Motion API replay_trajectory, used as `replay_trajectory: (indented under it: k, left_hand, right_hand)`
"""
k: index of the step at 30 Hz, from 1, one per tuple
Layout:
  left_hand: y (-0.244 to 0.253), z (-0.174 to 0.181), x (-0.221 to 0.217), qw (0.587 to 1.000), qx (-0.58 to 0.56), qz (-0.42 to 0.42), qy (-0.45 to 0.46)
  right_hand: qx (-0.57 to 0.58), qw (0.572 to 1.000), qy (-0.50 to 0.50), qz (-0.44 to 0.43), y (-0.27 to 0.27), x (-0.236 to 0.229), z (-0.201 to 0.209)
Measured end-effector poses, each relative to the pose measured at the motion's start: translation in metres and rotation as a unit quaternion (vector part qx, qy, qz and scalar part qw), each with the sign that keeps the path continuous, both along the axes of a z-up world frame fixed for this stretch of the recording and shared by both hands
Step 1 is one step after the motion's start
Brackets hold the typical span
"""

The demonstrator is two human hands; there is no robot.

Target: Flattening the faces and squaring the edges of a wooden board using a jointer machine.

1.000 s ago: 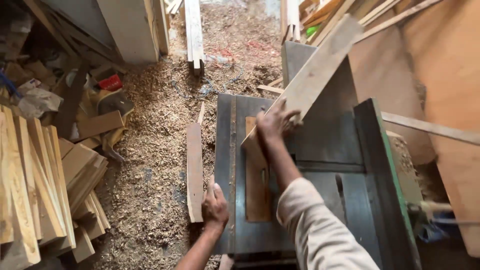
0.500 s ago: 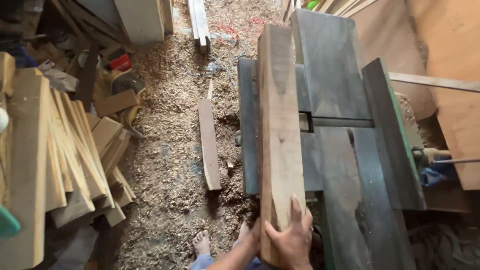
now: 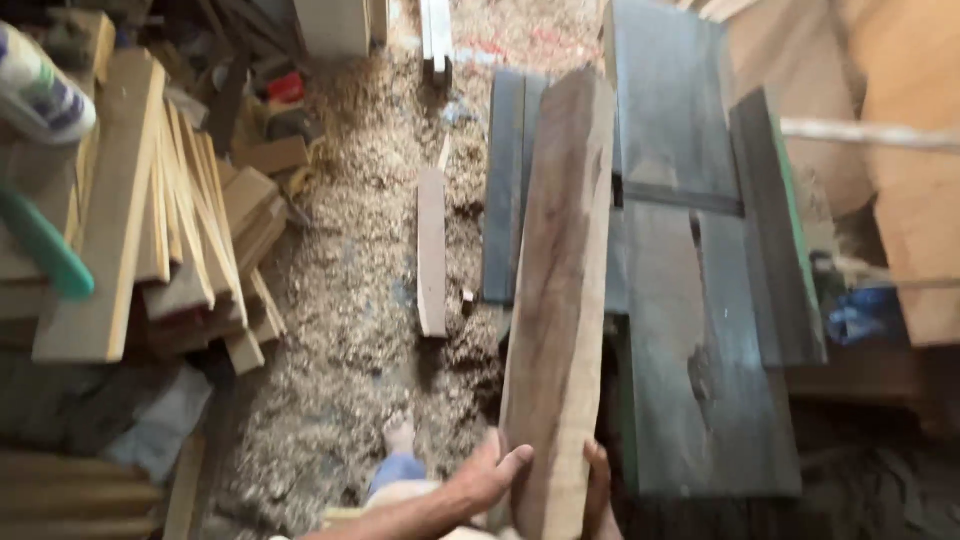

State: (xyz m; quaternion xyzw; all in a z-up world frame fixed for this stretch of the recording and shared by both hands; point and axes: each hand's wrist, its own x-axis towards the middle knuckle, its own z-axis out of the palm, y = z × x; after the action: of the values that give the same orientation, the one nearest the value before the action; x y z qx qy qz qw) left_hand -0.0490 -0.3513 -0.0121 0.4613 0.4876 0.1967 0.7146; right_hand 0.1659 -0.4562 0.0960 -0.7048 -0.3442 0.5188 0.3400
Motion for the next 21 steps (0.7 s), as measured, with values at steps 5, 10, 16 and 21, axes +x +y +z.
replay_trajectory:
  k: [5,10,16,21]
  left_hand:
    - [-0.036,0.123,0.01,0.977,0.106,-0.096,0.161]
    - [-0.061,0.131,0.036,0.99,-0.005,-0.026,0.141]
    - [-0.107,0.043,0.052,0.981,-0.128,0.11,-0.094]
    - [-0.12,-0.014,0.071,0.962,-0.133,0.175,-0.16]
  right_hand:
    - [-0.059,0.967,0.241,-0.059,0.006,0.005,-0.018]
    - [-0.094,0.864,0.477,-0.131,0.006,0.045,-0.149]
    - [0.048,0.87,0.478,-0.115,0.001,0.053,-0.188]
    - [0.106,0.973,-0.128,-0.161,0.035,0.06,-0.1]
